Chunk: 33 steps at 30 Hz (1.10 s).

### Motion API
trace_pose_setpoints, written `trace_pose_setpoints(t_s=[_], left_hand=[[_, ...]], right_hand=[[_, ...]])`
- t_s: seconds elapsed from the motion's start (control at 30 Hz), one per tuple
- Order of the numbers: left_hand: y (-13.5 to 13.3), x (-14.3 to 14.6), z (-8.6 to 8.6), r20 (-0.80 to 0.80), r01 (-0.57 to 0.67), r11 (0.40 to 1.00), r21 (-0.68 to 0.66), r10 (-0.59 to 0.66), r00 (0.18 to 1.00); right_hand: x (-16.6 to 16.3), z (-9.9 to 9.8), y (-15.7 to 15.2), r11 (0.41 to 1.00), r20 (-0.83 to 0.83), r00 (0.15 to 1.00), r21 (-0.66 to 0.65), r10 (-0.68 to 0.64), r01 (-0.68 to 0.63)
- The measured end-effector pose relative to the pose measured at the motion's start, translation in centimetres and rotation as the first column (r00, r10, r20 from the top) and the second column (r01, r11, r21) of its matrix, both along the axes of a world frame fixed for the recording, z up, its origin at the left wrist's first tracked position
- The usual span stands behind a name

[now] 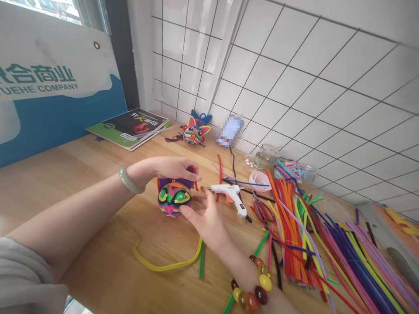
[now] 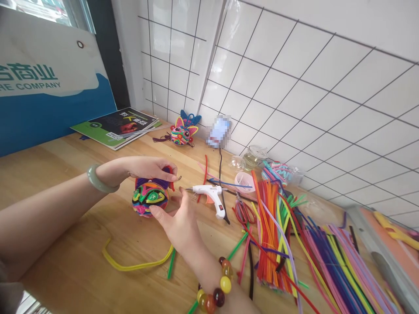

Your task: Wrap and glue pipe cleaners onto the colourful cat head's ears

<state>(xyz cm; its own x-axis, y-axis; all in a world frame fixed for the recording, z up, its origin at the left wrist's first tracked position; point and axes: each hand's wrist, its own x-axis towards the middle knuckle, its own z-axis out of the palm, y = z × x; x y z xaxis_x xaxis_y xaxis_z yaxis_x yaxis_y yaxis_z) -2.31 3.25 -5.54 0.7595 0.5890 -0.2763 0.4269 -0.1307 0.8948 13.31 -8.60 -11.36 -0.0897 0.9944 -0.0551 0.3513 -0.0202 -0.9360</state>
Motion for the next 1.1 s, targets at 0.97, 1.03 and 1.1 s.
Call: trace_pose_setpoints(t_s=[0.97, 1.03, 1.1], left_hand=[[-0.9, 1.4, 0.2, 0.003, -0.135, 0.965, 0.224, 0.138, 0.99], [-0.9, 1.4, 0.1, -0.008, -0.136, 0.964, 0.23, 0.141, 0.99], [-0.9, 1.4, 0.1, -0.019, -0.137, 0.962, 0.236, 0.145, 0.989]], right_hand=[[2.5, 0.6, 0.3, 0.961, 0.232, 0.973, 0.268, 0.012, -0.075], [2.5, 0.6, 0.3, 0.957, 0.236, 0.972, 0.28, 0.013, -0.081], [2.5, 0.7, 0.2, 0.956, 0.242, 0.97, 0.279, 0.018, -0.087]])
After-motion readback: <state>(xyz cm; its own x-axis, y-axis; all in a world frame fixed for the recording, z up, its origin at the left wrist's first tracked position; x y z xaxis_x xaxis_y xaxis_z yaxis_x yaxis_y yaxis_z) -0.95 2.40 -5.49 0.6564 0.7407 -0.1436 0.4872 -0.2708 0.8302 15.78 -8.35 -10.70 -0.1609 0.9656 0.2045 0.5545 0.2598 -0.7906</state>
